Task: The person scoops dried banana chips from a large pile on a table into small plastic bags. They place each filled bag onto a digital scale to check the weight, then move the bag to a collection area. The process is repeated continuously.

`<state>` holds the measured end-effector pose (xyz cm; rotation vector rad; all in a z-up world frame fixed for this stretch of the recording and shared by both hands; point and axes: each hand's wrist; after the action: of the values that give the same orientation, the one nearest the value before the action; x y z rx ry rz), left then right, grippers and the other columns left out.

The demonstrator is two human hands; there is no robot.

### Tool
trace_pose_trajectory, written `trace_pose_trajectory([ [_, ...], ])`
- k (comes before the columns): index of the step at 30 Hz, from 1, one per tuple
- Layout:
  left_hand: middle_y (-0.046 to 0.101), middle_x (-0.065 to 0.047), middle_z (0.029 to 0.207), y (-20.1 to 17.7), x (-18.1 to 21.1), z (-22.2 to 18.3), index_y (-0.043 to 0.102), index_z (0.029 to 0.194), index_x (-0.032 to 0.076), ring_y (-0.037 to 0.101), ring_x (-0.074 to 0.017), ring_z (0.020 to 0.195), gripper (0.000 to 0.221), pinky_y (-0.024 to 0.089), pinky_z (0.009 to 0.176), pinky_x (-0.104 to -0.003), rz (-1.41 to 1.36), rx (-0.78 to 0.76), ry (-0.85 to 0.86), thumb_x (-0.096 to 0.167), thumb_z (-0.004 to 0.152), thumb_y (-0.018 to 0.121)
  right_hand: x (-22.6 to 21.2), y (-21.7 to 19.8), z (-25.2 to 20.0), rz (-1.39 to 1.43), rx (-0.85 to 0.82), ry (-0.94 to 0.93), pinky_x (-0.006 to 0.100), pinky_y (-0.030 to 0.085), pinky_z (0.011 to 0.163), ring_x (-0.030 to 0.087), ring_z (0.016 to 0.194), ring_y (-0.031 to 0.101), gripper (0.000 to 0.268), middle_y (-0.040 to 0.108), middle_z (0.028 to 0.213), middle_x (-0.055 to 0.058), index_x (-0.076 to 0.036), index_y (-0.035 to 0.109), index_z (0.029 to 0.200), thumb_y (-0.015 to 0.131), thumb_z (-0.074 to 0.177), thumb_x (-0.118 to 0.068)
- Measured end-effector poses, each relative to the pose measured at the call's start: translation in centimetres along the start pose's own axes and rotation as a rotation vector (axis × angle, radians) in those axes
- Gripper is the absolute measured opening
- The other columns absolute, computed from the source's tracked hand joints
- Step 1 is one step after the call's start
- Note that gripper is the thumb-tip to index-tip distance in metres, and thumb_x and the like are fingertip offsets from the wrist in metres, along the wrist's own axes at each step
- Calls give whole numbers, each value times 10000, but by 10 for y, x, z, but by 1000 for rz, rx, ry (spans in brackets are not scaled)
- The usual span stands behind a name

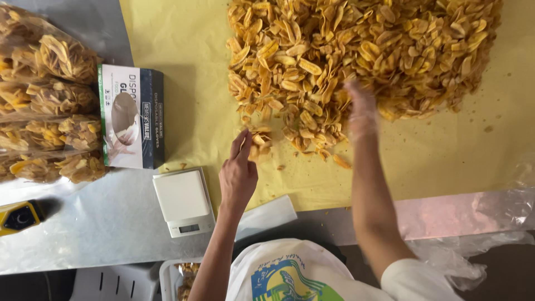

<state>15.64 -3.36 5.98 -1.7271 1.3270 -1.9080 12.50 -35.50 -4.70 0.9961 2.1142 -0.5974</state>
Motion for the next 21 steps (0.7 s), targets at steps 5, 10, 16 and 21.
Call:
trace_pose_trajectory([
  [5,569,11,1468,-21,8,-25,594,1408,142,709,-280,634,665,587,610,-403,-97,-50,-202,-61,779,521,51,31,-17,-322,8,-516,460,455,1081,230,1257,625,666,643,1392,133,-194,450,1437,808,877,-230],
  [10,547,-76,1488,-21,-4,-23,561,1406,42,705,-329,807,675,554,644,-435,-46,-56,-118,-103,747,547,87,10,-6,-342,-82,-646,436,637,1015,262,1207,677,412,685,1335,107,-195,636,1325,763,933,-210],
  [16,610,-116,1424,-92,-26,-96,635,1400,49,676,-283,1191,692,562,762,-309,-271,237,92,-164,768,449,111,-106,12,-588,-45,-487,445,522,1008,289,1298,547,548,527,1498,158,-125,551,1443,795,970,-256],
  [21,636,-94,1378,-124,-45,-121,660,1375,62,589,-181,856,686,467,631,-244,-264,188,-155,-183,764,467,151,-172,48,-329,-15,-44,416,473,728,291,928,567,565,645,1102,186,-149,509,1391,808,943,-319],
])
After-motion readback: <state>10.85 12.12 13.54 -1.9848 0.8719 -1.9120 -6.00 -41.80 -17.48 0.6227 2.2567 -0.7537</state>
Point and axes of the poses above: each hand's wrist, its own z-axis towards the middle knuckle, its own y-axis out of the palm, x = y × z
